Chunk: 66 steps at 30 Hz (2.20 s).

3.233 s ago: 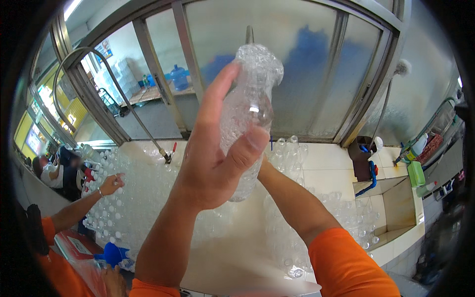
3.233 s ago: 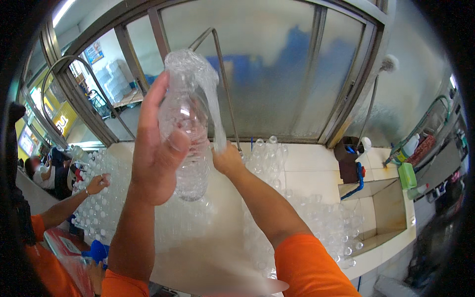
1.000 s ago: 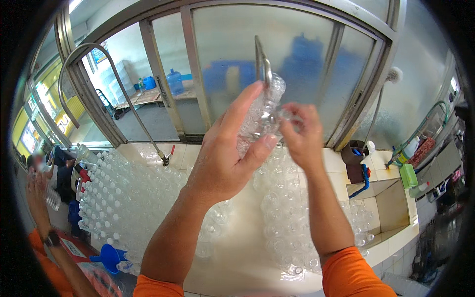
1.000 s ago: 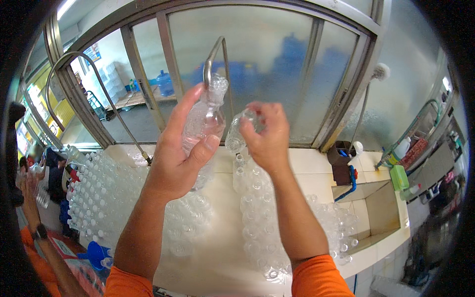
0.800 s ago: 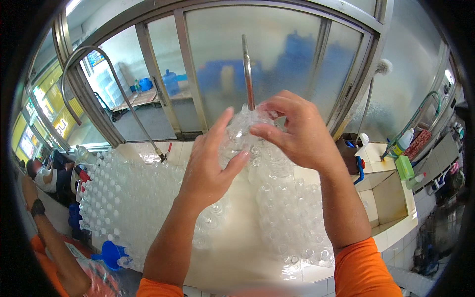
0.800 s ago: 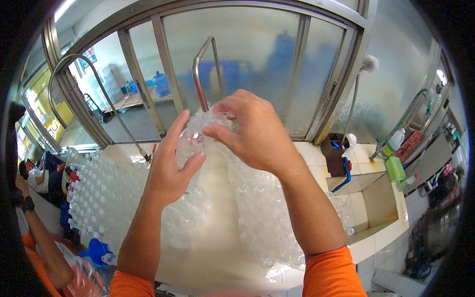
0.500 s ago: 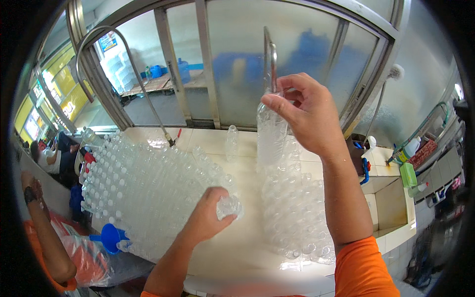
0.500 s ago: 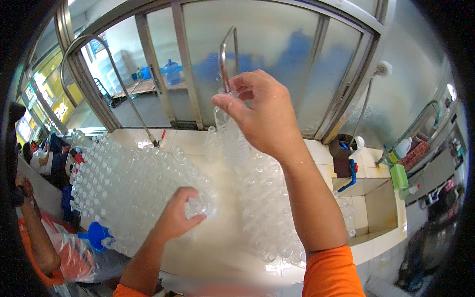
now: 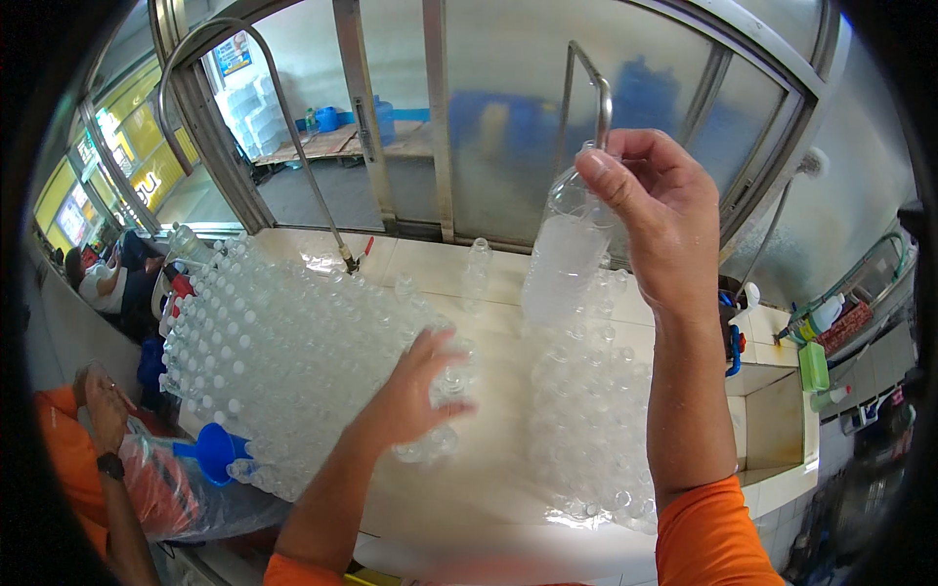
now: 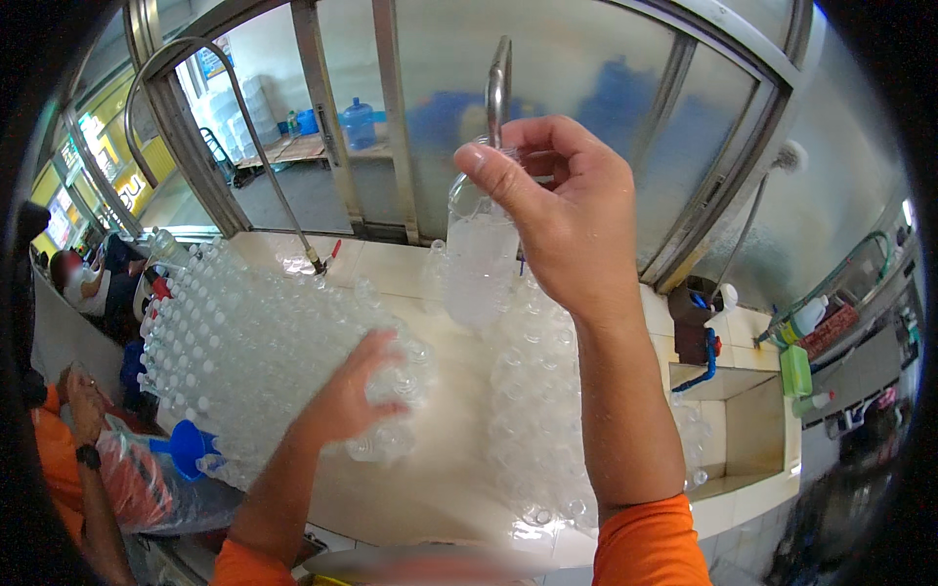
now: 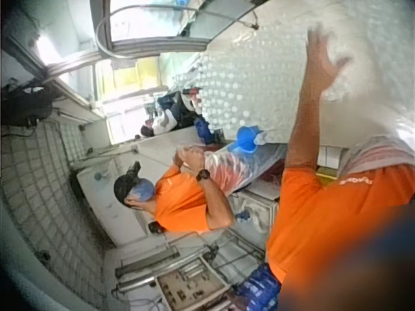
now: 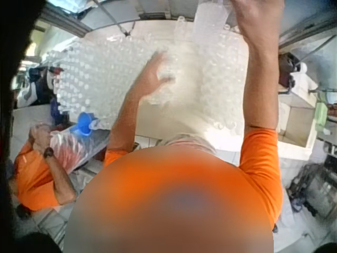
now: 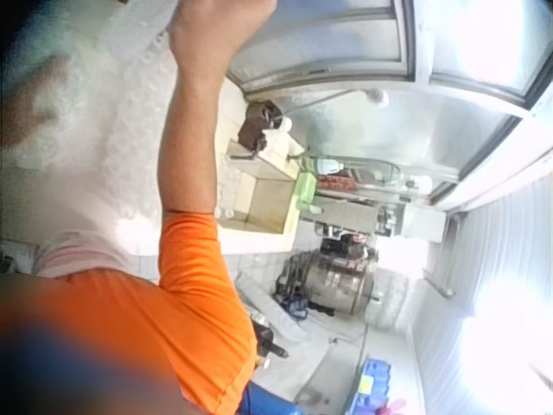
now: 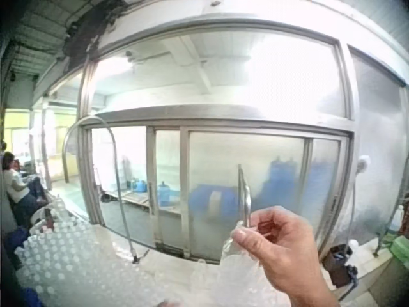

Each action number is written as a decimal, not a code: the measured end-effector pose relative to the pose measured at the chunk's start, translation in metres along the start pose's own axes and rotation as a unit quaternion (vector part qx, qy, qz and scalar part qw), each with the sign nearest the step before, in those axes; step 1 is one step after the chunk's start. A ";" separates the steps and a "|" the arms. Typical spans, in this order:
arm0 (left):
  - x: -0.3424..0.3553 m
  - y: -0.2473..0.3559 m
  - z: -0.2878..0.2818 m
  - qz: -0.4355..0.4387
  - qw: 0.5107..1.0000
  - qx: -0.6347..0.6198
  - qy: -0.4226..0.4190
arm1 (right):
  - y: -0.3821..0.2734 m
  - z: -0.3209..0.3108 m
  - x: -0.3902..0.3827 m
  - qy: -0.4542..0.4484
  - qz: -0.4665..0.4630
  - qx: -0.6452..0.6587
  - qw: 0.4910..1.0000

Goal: The person fills multiple clear plastic bottles with water from a wall-mounted tap, then places them on a tiled counter. The person repeats this process for many bottles, arranging them in rows.

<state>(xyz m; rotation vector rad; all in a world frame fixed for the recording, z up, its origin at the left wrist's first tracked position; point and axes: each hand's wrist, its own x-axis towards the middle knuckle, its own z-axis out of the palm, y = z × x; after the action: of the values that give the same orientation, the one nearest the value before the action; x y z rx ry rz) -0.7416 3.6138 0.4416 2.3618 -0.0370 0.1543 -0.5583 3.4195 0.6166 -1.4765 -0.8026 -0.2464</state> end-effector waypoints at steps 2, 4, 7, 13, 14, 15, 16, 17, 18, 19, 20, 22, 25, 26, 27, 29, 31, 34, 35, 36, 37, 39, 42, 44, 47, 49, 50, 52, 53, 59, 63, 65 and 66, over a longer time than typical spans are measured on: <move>0.048 0.032 -0.033 0.076 0.975 -0.182 0.106 | 0.001 0.007 0.003 0.030 0.023 0.028 0.999; 0.098 0.068 -0.047 0.161 0.930 -0.307 0.124 | 0.008 0.010 0.005 0.033 0.006 0.102 0.994; 0.139 0.106 -0.061 0.232 0.914 -0.312 0.116 | 0.042 0.009 0.008 0.060 -0.044 0.299 0.951; 0.156 0.118 -0.073 0.289 0.906 -0.279 0.130 | 0.219 0.056 0.005 0.023 0.013 0.122 0.992; 0.158 0.118 -0.071 0.305 0.904 -0.267 0.133 | 0.250 0.068 0.001 -0.009 0.037 -0.001 0.999; 0.160 0.118 -0.070 0.320 0.897 -0.267 0.145 | 0.277 0.076 -0.006 -0.050 0.046 -0.093 0.993; 0.161 0.117 -0.070 0.333 0.894 -0.260 0.145 | 0.300 0.084 -0.013 -0.090 0.050 -0.165 0.981; 0.162 0.116 -0.070 0.340 0.896 -0.246 0.145 | 0.319 0.090 -0.020 -0.124 0.053 -0.230 0.964; 0.162 0.115 -0.071 0.347 0.897 -0.232 0.144 | 0.334 0.096 -0.026 -0.149 0.054 -0.277 0.948; 0.162 0.113 -0.073 0.349 0.902 -0.211 0.141 | 0.345 0.100 -0.030 -0.172 0.054 -0.318 0.931; 0.162 0.112 -0.073 0.346 0.905 -0.206 0.136 | 0.353 0.102 -0.033 -0.188 0.050 -0.349 0.917; 0.160 0.110 -0.073 0.334 0.911 -0.211 0.121 | 0.357 0.102 -0.035 -0.201 0.047 -0.375 0.904; 0.158 0.111 -0.069 0.352 0.908 -0.172 0.150 | 0.331 0.082 -0.027 -0.176 0.033 -0.331 0.926; 0.155 0.112 -0.067 0.350 0.910 -0.148 0.167 | 0.312 0.069 -0.023 -0.153 0.024 -0.295 0.943; 0.153 0.113 -0.065 0.344 0.911 -0.155 0.166 | 0.289 0.053 -0.020 -0.124 0.006 -0.251 0.960; 0.143 0.115 -0.060 0.298 0.926 -0.170 0.160 | 0.228 0.014 -0.012 -0.075 -0.092 -0.153 0.981; 0.135 0.116 -0.054 0.282 0.932 -0.121 0.195 | 0.157 -0.026 -0.007 -0.030 -0.101 -0.161 0.981; 0.119 0.111 -0.044 0.240 0.946 -0.084 0.203 | 0.057 -0.059 -0.008 -0.071 -0.104 -0.339 0.932; 0.112 0.108 -0.040 0.216 0.953 -0.079 0.196 | 0.035 -0.057 -0.007 -0.098 -0.114 -0.372 0.916; 0.104 0.103 -0.035 0.173 0.960 -0.070 0.208 | 0.017 -0.055 -0.006 -0.127 -0.122 -0.403 0.898; 0.094 0.097 -0.030 0.122 0.967 -0.061 0.216 | 0.005 -0.049 -0.005 -0.154 -0.110 -0.395 0.899; 0.071 0.081 -0.017 0.033 0.966 -0.136 0.218 | -0.008 -0.038 0.001 -0.209 -0.090 -0.375 0.899; 0.041 0.045 0.004 -0.059 0.969 -0.183 0.155 | -0.007 -0.026 0.007 -0.109 -0.083 -0.382 0.914; 0.019 0.025 0.033 -0.057 0.975 -0.145 0.156 | -0.003 -0.025 0.008 -0.116 -0.081 -0.356 0.924; -0.005 -0.001 0.069 -0.038 0.990 -0.050 0.122 | 0.001 -0.022 0.008 -0.119 -0.068 -0.357 0.924; -0.017 -0.015 0.086 -0.030 0.995 0.057 0.080 | 0.002 -0.021 0.006 -0.106 -0.076 -0.342 0.930; -0.022 -0.020 0.093 -0.030 0.991 0.112 0.069 | 0.002 -0.020 0.005 -0.098 -0.073 -0.341 0.932; -0.027 -0.027 0.100 -0.053 0.970 0.238 0.021 | 0.002 -0.021 0.003 -0.110 -0.067 -0.336 0.933; -0.029 -0.029 0.101 -0.061 0.967 0.246 0.017 | 0.003 -0.021 0.002 -0.105 -0.056 -0.343 0.932; -0.006 -0.012 0.071 -0.111 0.983 0.145 0.002 | 0.006 -0.025 0.004 -0.096 -0.107 -0.317 0.937; 0.053 0.022 0.007 -0.003 0.970 -0.163 0.179 | -0.001 -0.019 0.010 -0.079 -0.123 -0.303 0.942; 0.084 0.053 -0.019 0.132 0.940 -0.218 0.227 | -0.006 -0.014 0.013 -0.051 -0.117 -0.301 0.945; 0.099 0.070 -0.028 0.141 0.947 -0.186 0.220 | -0.009 -0.012 0.016 -0.055 -0.128 -0.294 0.946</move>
<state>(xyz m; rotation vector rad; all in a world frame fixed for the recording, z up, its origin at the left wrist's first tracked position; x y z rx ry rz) -0.6516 3.5847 0.5223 1.8896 -0.1737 0.7439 -0.5482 3.4120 0.6348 -1.9538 -1.0701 -0.6472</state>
